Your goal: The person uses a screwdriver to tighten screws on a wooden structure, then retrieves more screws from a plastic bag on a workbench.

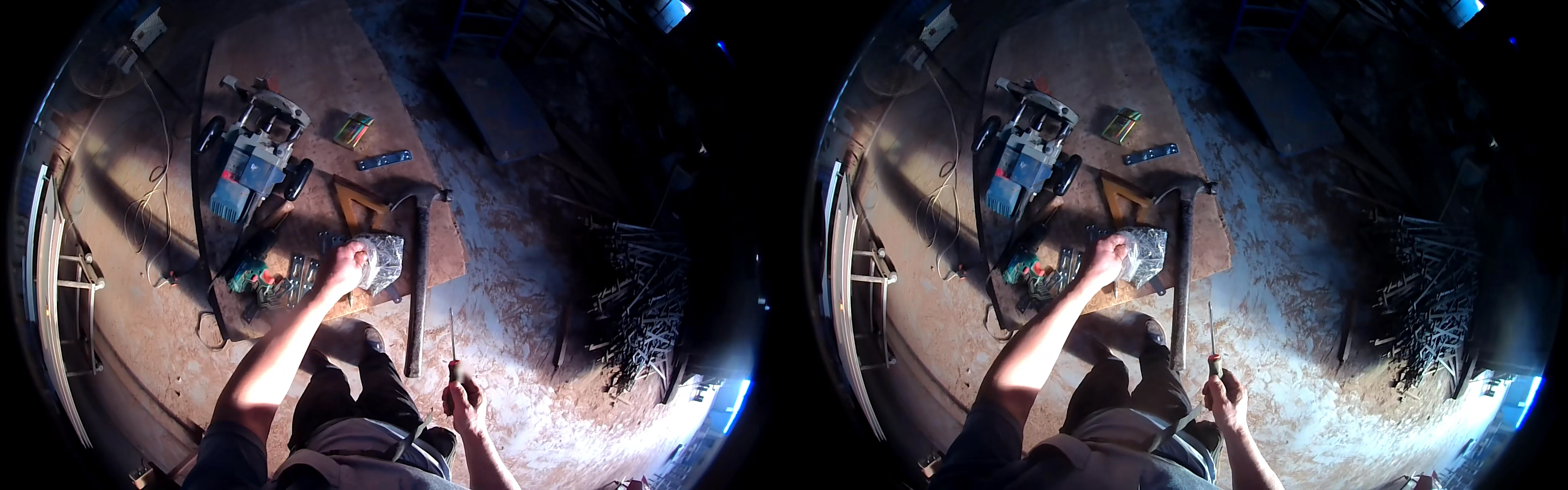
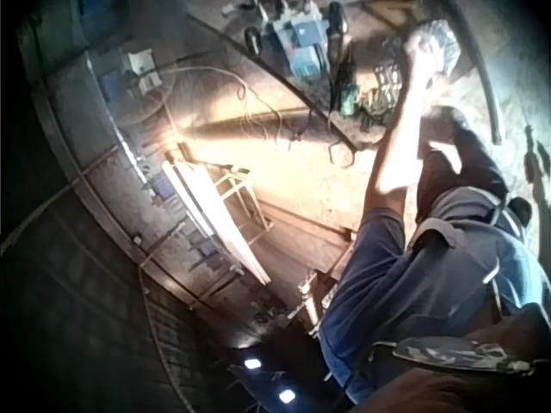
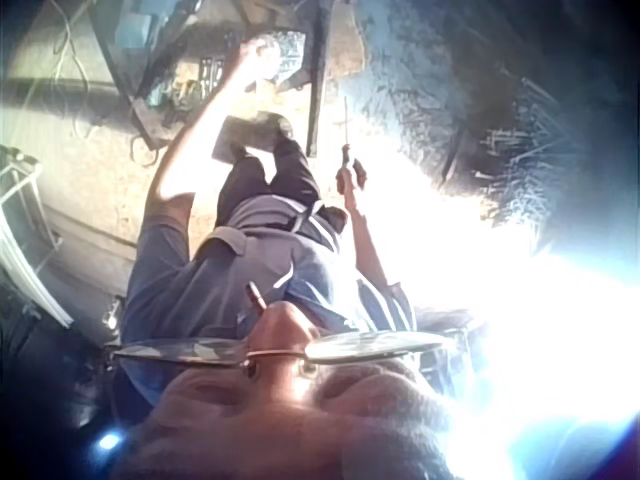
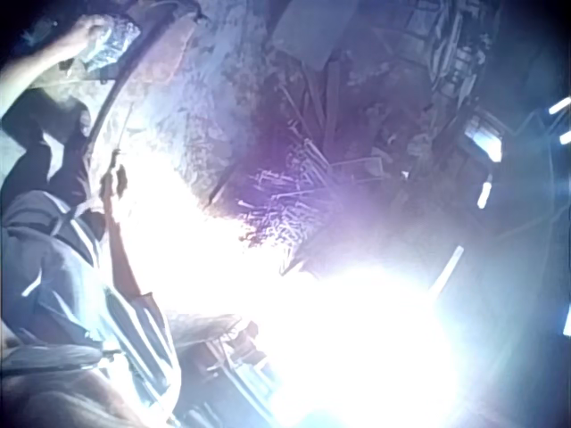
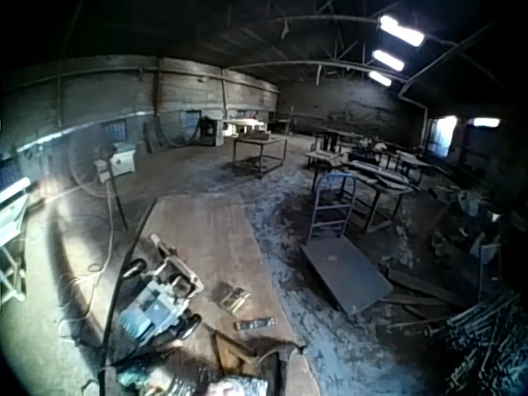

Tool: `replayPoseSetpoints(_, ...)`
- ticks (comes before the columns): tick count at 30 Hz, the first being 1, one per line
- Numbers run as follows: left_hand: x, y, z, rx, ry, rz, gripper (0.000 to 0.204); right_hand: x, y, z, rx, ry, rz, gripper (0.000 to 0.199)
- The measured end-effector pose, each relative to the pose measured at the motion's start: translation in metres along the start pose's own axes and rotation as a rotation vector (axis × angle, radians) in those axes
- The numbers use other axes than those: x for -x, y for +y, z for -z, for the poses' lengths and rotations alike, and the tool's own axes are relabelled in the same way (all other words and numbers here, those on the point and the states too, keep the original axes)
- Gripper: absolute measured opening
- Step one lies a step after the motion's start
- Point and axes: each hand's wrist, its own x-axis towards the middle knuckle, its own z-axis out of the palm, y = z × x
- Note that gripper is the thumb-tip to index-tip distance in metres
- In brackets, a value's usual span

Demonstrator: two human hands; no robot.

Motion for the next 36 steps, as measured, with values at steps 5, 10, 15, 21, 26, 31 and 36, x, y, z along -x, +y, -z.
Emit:
replayPoseSetpoints(5, 0.001, 0.026, 0.027, 0.9, -0.188, 0.467, 0.008, -0.004, -0.003, -0.003, -0.046, -0.008, 0.006, 0.022)
replayPoseSetpoints(10, 0.014, 0.051, 0.062, 1.28, -0.238, 0.71, 0.014, -0.006, -0.012, -0.006, -0.052, -0.023, 0.006, 0.023)
replayPoseSetpoints(15, 0.064, 0.065, 0.088, 1.727, -0.101, 0.639, 0.014, -0.001, -0.035, -0.022, -0.062, -0.071, 0.03, 0.029)
replayPoseSetpoints(21, 0.14, 0.079, 0.131, 2.017, -0.104, 0.332, 0.013, 0.02, -0.075, -0.076, 0.23, -0.386, 0.1, 0.03)
replayPoseSetpoints(26, 0.232, 0.065, 0.179, 1.971, 0.146, 0.262, 0.012, 0.037, -0.062, -0.141, 0.371, -0.675, 0.082, 0.031)
replayPoseSetpoints(31, 0.379, 0.044, 0.228, 1.917, 0.58, 0.134, 0.022, 0.103, -0.023, -0.235, 0.604, -0.941, 0.069, 0.029)
replayPoseSetpoints(36, 0.526, 0.036, 0.25, 1.88, 0.844, 0.048, 0.024, 0.184, 0.049, -0.292, 0.788, -1.146, 0.033, 0.022)
